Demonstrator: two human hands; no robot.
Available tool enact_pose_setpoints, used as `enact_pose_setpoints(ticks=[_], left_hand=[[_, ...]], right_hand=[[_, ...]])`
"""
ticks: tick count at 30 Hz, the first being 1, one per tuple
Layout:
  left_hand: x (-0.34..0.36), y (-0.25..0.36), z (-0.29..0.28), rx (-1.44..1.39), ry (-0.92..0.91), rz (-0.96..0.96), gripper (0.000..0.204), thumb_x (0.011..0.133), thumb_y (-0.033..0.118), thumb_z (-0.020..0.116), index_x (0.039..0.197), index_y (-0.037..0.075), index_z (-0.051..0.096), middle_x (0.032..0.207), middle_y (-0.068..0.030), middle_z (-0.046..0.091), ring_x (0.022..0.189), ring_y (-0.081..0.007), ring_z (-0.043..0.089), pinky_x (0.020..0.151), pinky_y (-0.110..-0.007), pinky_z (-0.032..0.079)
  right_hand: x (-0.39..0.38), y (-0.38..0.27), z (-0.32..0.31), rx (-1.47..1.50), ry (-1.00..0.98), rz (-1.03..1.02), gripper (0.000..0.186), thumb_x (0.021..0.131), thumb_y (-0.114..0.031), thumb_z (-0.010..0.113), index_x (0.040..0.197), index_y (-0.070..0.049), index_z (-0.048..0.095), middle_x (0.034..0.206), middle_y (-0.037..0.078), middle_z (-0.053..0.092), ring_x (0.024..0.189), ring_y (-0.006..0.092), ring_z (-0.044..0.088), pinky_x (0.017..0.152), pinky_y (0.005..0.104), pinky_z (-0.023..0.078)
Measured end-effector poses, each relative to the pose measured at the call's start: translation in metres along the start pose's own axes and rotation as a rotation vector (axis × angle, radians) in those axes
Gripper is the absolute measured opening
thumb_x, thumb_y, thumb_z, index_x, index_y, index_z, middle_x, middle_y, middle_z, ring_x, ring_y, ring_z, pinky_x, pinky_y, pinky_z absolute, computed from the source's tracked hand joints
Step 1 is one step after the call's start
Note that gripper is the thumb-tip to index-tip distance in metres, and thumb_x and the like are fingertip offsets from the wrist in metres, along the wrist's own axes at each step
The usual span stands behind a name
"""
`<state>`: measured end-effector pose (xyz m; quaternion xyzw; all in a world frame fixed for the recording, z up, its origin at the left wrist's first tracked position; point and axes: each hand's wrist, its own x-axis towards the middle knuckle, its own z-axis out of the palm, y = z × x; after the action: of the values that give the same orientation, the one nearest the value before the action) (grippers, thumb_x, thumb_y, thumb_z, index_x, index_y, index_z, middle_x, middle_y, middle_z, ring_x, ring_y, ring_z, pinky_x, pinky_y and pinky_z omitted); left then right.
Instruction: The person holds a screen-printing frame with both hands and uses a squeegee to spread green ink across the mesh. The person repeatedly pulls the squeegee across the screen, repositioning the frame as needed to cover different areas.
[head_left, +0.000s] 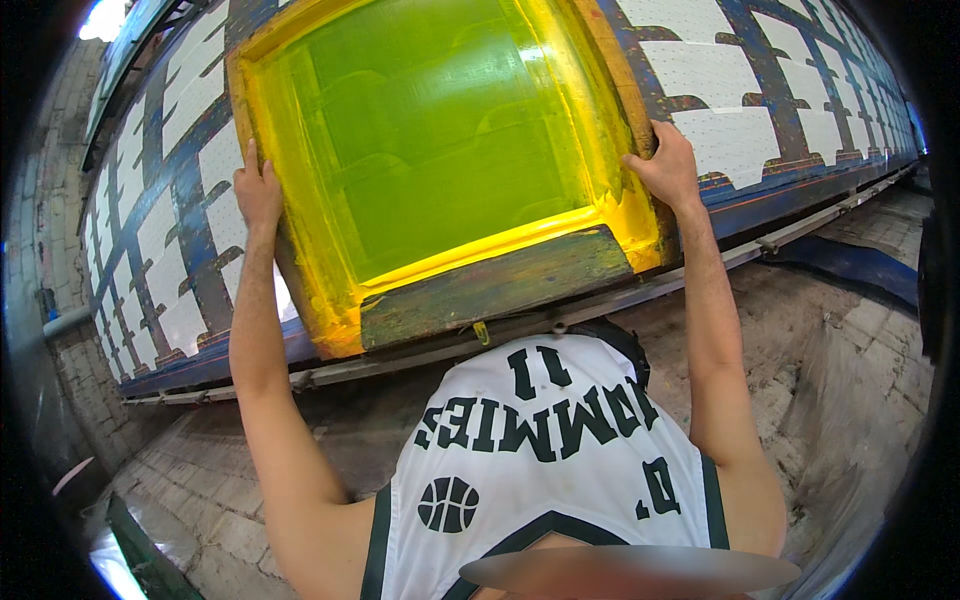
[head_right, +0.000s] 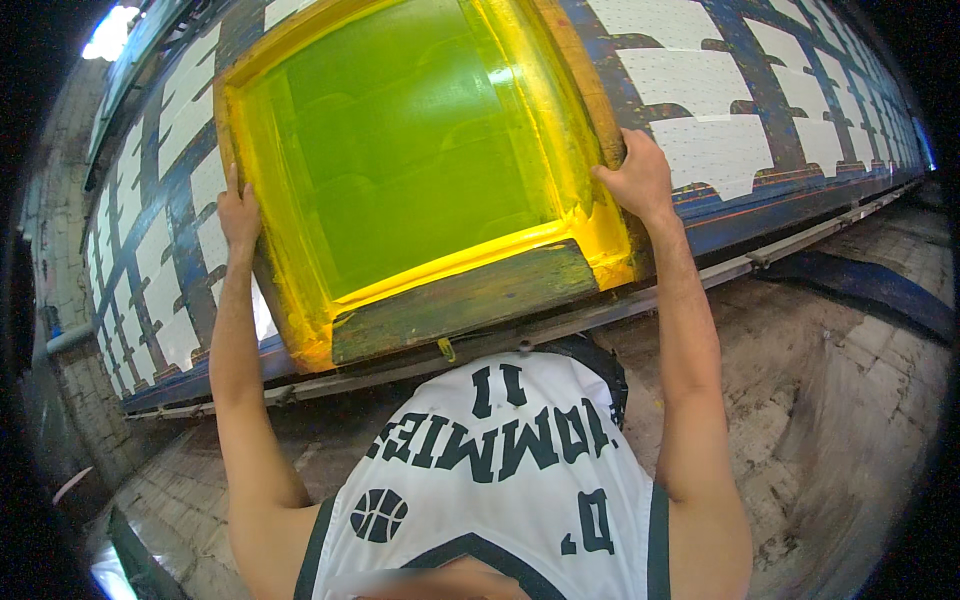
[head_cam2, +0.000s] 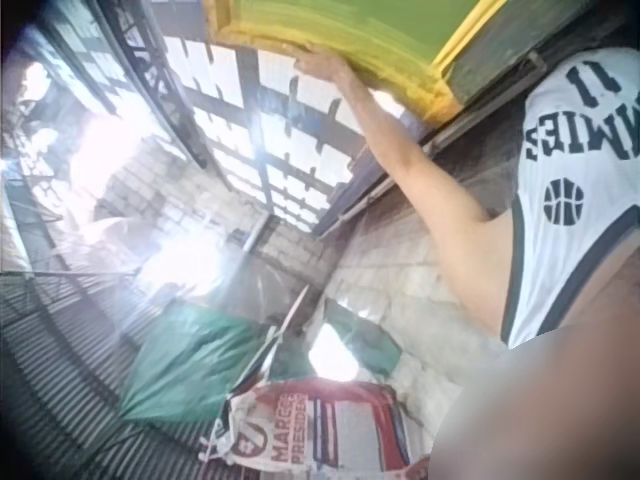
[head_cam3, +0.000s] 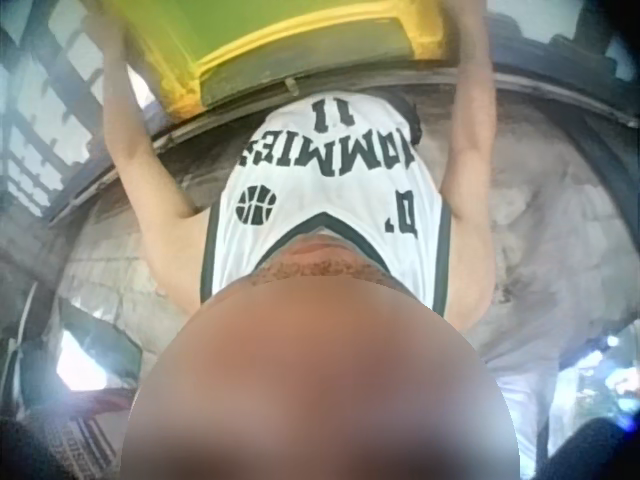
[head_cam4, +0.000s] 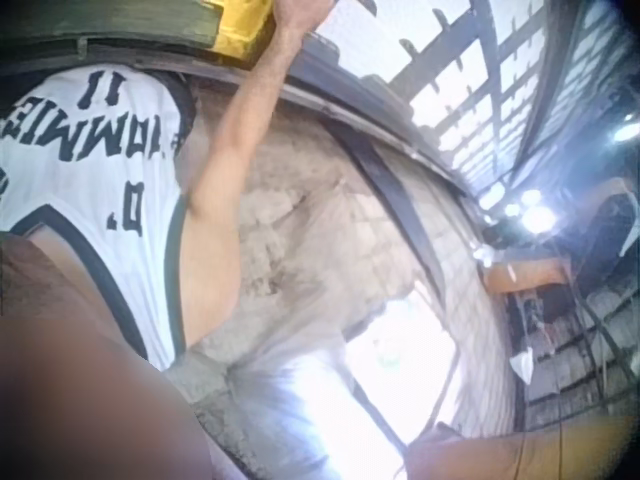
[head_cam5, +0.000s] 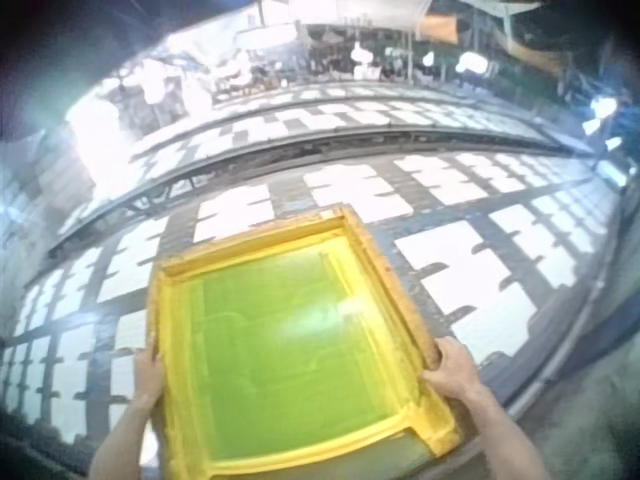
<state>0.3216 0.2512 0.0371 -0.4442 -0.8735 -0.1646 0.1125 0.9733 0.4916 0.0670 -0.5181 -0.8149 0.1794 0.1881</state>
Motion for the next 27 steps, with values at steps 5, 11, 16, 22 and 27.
enact_pose_setpoints(ticks=[5, 11, 16, 22, 27], left_hand=[[-0.016, 0.063, 0.011, 0.032, -0.027, -0.017, 0.061, 0.106, 0.029, 0.066, 0.164, 0.026, 0.05, 0.103, -0.0231, 0.062, 0.094, -0.0404, 0.066, 0.086, -0.051, 0.056], [-0.021, 0.087, 0.017, 0.048, 0.018, -0.003, 0.061, 0.105, 0.028, 0.066, 0.164, 0.026, 0.051, 0.106, -0.0244, 0.063, 0.097, -0.0424, 0.067, 0.089, -0.052, 0.056], [-0.022, 0.085, 0.027, 0.1, -0.034, -0.104, 0.064, 0.104, 0.029, 0.067, 0.165, 0.03, 0.048, 0.102, -0.0257, 0.065, 0.097, -0.0435, 0.066, 0.092, -0.053, 0.054], [-0.027, 0.095, 0.041, 0.131, -0.108, -0.23, 0.061, 0.105, 0.034, 0.065, 0.164, 0.036, 0.049, 0.11, -0.0239, 0.063, 0.102, -0.042, 0.067, 0.091, -0.054, 0.057], [-0.029, 0.102, 0.033, 0.117, -0.126, -0.208, 0.059, 0.107, 0.035, 0.061, 0.165, 0.033, 0.049, 0.113, -0.0266, 0.063, 0.105, -0.0439, 0.066, 0.092, -0.054, 0.056]], right_hand=[[0.006, 0.063, -0.018, 0.031, 0.014, -0.05, 0.051, 0.075, -0.021, 0.089, 0.119, 0.001, 0.073, 0.107, 0.02, 0.072, 0.103, 0.0407, 0.07, 0.09, 0.0489, 0.057], [0.004, 0.089, -0.028, 0.079, 0.008, -0.053, 0.049, 0.075, -0.021, 0.087, 0.117, 0.0, 0.072, 0.106, 0.019, 0.07, 0.103, 0.0415, 0.069, 0.089, 0.0493, 0.057], [0.003, 0.084, -0.025, 0.083, -0.021, -0.009, 0.046, 0.077, -0.022, 0.085, 0.116, 0.0, 0.071, 0.107, 0.019, 0.07, 0.103, 0.0418, 0.069, 0.089, 0.0501, 0.057], [0.002, 0.076, -0.032, 0.072, -0.148, 0.071, 0.055, 0.087, -0.026, 0.084, 0.133, 0.0, 0.067, 0.119, 0.022, 0.069, 0.115, 0.0413, 0.067, 0.1, 0.0496, 0.055], [-0.026, 0.032, -0.043, -0.027, 0.02, -0.157, 0.065, 0.096, -0.028, 0.081, 0.148, 0.002, 0.056, 0.14, 0.025, 0.063, 0.133, 0.0432, 0.058, 0.113, 0.052, 0.048]])
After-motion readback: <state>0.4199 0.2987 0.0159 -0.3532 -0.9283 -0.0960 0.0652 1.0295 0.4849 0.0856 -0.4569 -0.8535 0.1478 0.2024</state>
